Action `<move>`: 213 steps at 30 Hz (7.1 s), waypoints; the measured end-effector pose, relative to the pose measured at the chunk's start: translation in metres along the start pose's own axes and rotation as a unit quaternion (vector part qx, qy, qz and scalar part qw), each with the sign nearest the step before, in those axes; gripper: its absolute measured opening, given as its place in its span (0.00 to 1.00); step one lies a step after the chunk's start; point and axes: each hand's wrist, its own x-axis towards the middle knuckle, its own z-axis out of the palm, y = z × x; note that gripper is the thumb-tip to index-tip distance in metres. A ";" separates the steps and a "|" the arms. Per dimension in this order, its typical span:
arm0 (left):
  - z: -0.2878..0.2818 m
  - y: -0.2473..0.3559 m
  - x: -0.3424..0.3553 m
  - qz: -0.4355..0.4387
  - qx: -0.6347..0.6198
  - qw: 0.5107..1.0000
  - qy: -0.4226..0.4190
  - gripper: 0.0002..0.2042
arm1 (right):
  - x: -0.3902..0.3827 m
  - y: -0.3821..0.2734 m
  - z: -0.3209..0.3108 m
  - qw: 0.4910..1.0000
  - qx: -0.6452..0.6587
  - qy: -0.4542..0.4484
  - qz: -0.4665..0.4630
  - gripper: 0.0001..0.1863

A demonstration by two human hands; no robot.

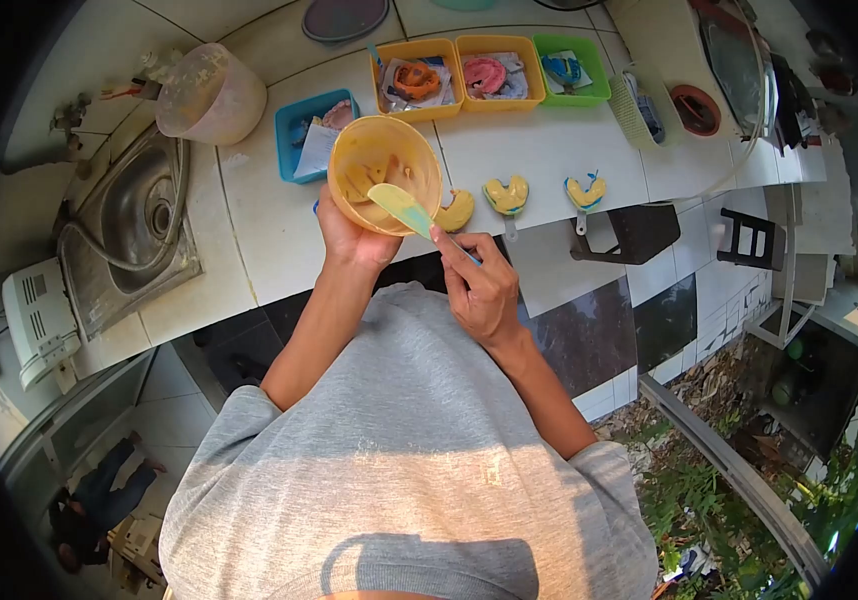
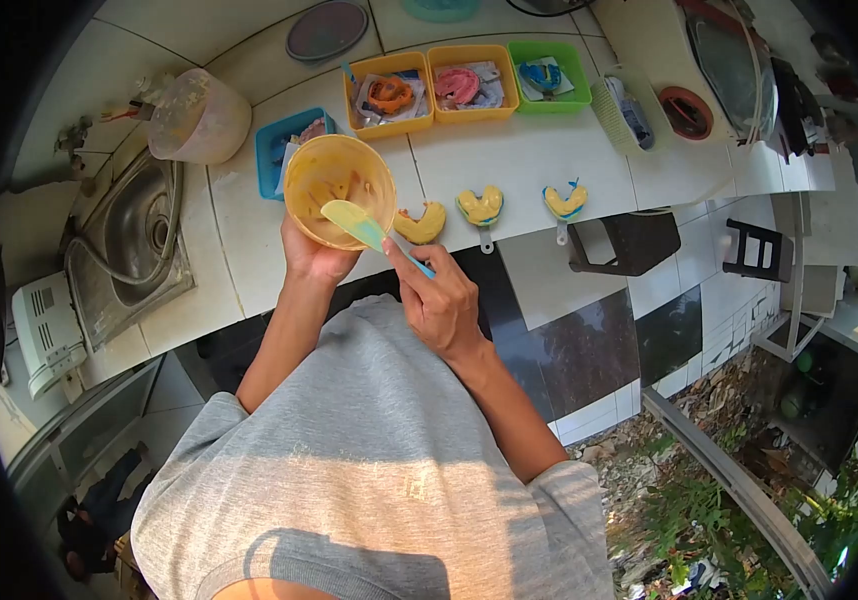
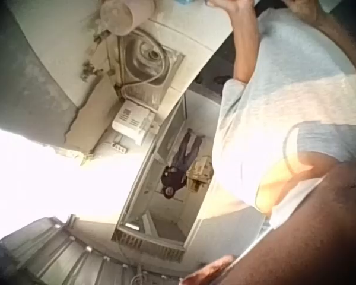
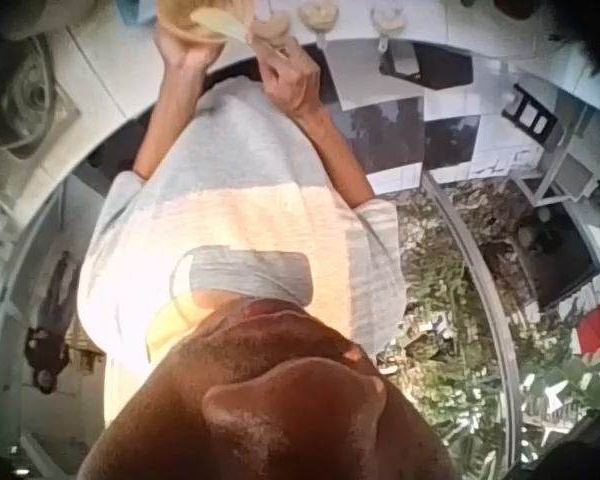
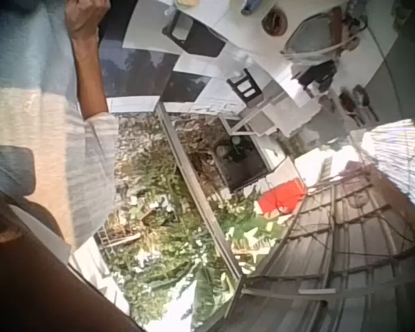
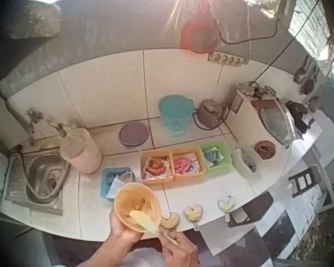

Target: The recorder mixes dental plaster in a bowl and pours it into impression trays at a sink area.

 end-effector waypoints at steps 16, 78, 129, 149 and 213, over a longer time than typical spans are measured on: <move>0.006 0.028 -0.001 0.041 0.026 0.998 -0.028 0.22 | -0.048 0.089 -0.066 0.958 -0.158 0.025 0.239 0.19; -0.030 0.025 -0.016 0.051 -0.040 0.998 0.024 0.23 | 0.005 0.122 -0.088 0.971 -0.149 -0.058 0.176 0.17; 0.062 0.050 -0.027 -0.028 0.032 0.984 -0.175 0.22 | 0.146 -0.063 -0.079 0.927 -0.249 -0.165 -0.228 0.20; 0.069 0.051 -0.023 0.179 0.078 0.965 -0.175 0.23 | 0.116 -0.031 -0.017 0.983 -0.026 -0.183 -0.012 0.08; 0.035 0.048 -0.037 0.346 0.179 0.921 -0.025 0.20 | 0.085 -0.009 -0.025 0.796 0.359 -0.374 0.313 0.12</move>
